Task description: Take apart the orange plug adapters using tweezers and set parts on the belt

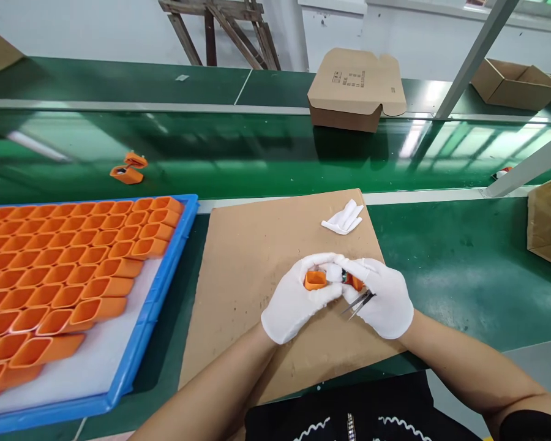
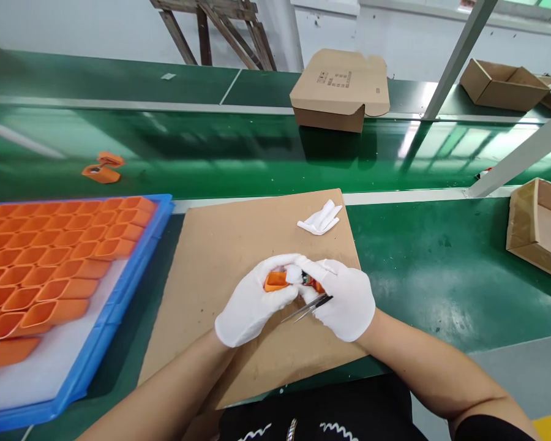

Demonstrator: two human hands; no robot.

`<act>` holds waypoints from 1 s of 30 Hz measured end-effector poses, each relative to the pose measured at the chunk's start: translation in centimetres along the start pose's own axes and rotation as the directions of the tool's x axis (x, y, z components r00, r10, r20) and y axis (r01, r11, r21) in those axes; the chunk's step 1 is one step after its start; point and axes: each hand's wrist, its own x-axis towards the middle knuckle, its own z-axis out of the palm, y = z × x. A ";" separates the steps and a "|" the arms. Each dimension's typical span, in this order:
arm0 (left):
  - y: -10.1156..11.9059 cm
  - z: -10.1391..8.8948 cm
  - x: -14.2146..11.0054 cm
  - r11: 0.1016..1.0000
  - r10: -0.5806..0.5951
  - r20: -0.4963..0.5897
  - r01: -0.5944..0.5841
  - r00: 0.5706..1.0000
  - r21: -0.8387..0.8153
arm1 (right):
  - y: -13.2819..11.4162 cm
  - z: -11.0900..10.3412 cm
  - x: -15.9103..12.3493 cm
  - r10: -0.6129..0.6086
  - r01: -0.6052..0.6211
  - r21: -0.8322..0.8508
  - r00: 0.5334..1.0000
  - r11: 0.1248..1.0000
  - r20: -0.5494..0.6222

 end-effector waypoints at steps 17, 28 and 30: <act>0.8 -0.8 0.5 0.952 0.299 -0.214 -0.305 0.930 0.005 | 0.1 -0.6 0.2 0.242 -0.193 0.386 0.967 0.902 -0.084; 1.8 -3.0 0.0 0.876 0.009 0.356 0.164 0.934 -0.453 | -0.1 -0.7 0.4 0.213 -0.156 0.374 0.970 0.914 -0.117; 1.9 -3.2 0.0 0.842 -0.001 0.414 0.224 0.910 -0.490 | -0.1 -0.6 0.4 0.239 -0.178 0.380 0.964 0.908 -0.118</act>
